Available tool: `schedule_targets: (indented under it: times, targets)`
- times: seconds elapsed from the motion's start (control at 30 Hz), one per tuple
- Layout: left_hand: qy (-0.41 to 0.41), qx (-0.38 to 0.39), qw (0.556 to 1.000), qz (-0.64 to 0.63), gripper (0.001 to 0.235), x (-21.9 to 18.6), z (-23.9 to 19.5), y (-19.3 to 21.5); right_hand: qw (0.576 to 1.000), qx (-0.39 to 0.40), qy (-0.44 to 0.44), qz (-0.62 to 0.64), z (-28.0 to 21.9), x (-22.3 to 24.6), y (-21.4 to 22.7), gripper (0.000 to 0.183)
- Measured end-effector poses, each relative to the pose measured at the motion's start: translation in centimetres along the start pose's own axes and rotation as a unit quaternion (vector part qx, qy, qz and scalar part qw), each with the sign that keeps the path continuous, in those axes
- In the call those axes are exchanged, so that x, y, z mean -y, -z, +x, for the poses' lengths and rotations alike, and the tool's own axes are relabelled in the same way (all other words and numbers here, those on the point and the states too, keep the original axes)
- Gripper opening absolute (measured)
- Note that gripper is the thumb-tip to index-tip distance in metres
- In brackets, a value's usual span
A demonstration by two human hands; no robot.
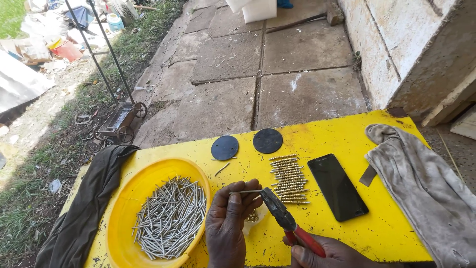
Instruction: Sorting and lining up small brass screws on a workbench and using pliers to cut metal pins.
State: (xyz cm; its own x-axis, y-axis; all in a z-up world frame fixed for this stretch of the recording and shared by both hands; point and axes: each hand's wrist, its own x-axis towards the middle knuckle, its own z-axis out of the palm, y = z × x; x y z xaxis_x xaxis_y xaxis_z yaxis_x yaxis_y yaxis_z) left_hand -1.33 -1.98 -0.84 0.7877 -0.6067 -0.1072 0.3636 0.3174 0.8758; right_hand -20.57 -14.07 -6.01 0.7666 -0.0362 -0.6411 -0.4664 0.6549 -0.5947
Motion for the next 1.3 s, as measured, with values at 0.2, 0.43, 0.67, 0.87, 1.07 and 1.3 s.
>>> schedule_targets:
  times: [0.2,0.43,0.67,0.87,1.07,1.3]
  targets:
    - [-0.045,0.011,0.999,0.023,0.026,0.3,0.1,0.3,0.997,-0.043,0.016,0.065,0.2,-0.3,-0.9,0.057]
    - [-0.07,-0.017,0.996,0.057,0.026,0.8,0.6,0.7,0.994,-0.106,0.019,-0.024,0.4,-0.2,-0.9,0.057]
    - [0.02,-0.017,0.996,0.09,0.023,0.6,-0.1,-0.1,0.996,-0.084,0.018,0.021,-1.1,2.0,-3.2,0.045]
    - [0.02,-0.068,0.997,0.027,0.017,0.4,-0.2,-0.3,0.987,-0.145,0.006,-0.075,-2.8,3.7,-4.4,0.042]
    - [0.049,-0.08,0.995,-0.017,0.011,0.8,0.1,-0.4,0.975,-0.182,-0.023,-0.127,-2.3,3.6,-3.7,0.049]
    - [0.008,-0.08,0.997,0.018,0.011,1.2,-0.4,-1.2,0.968,-0.17,-0.027,-0.18,-2.6,4.4,-3.8,0.055]
